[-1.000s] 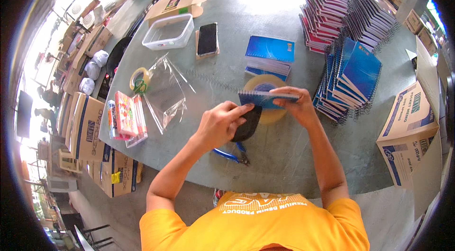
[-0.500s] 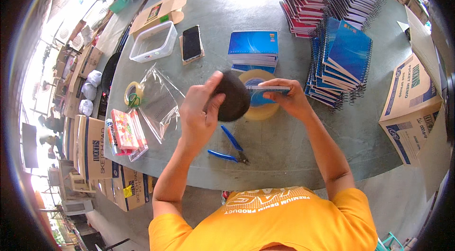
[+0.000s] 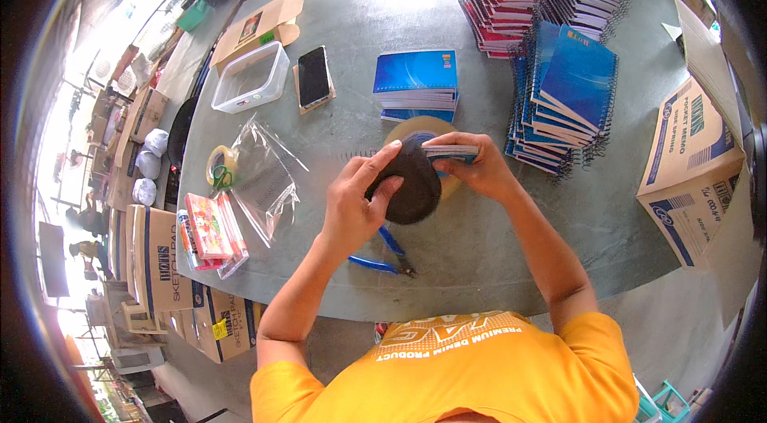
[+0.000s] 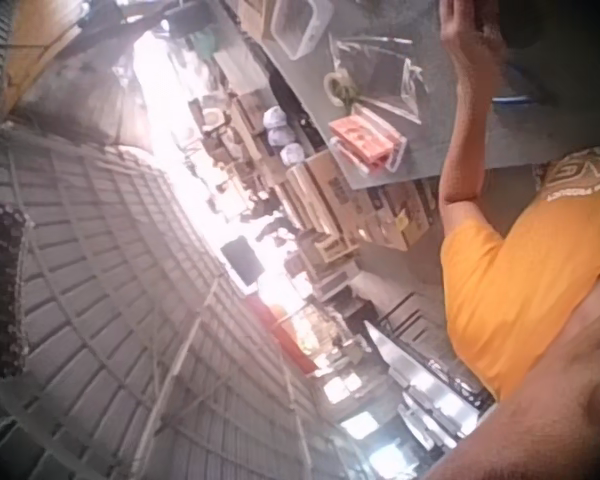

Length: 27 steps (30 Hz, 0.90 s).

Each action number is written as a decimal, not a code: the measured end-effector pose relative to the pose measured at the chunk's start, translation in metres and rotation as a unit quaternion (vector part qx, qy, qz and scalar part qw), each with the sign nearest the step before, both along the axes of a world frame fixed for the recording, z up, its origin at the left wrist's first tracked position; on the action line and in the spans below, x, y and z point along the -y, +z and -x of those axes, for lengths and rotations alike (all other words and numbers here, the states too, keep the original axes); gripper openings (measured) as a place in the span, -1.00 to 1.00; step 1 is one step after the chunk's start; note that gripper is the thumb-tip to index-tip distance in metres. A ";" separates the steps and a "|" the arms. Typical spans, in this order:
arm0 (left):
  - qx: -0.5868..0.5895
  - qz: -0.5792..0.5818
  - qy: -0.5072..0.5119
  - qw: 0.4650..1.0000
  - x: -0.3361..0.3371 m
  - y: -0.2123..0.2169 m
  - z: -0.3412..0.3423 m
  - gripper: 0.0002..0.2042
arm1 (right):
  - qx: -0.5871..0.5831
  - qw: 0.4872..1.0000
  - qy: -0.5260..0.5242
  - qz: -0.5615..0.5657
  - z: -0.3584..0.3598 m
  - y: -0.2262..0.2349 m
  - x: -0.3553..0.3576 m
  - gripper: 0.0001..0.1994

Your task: The person binds notebooks by threading spiral coils into the punched edges, using pliers to trim the wire, and stacking the notebooks on the table.

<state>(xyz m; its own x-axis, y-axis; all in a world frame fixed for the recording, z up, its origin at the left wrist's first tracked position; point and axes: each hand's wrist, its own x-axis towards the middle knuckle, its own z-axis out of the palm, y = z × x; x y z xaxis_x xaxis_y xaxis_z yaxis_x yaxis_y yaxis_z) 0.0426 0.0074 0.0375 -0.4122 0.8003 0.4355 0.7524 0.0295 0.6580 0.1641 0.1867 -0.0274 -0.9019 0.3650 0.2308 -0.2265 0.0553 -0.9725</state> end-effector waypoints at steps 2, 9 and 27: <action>-0.071 -0.038 0.018 0.997 0.002 0.004 0.008 -0.59 | -0.006 1.000 0.010 -0.006 -0.002 -0.001 -0.001 -0.76; -0.055 -0.001 -0.026 0.998 0.010 0.009 0.017 -0.64 | -0.039 0.998 0.012 -0.037 0.009 -0.001 0.003 -0.76; -0.142 0.163 -0.136 0.967 -0.023 0.006 0.030 -0.87 | 0.013 0.792 -0.298 -0.533 0.014 0.016 0.045 -0.83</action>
<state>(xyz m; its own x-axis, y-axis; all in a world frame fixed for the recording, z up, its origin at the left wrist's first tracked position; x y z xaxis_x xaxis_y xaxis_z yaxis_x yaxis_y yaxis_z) 0.0121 0.0308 0.0437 -0.0677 0.9761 0.2064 0.9101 -0.0244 0.4136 0.1501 0.1419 -0.0113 -0.6518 0.3376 0.6791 0.1679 0.9375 -0.3048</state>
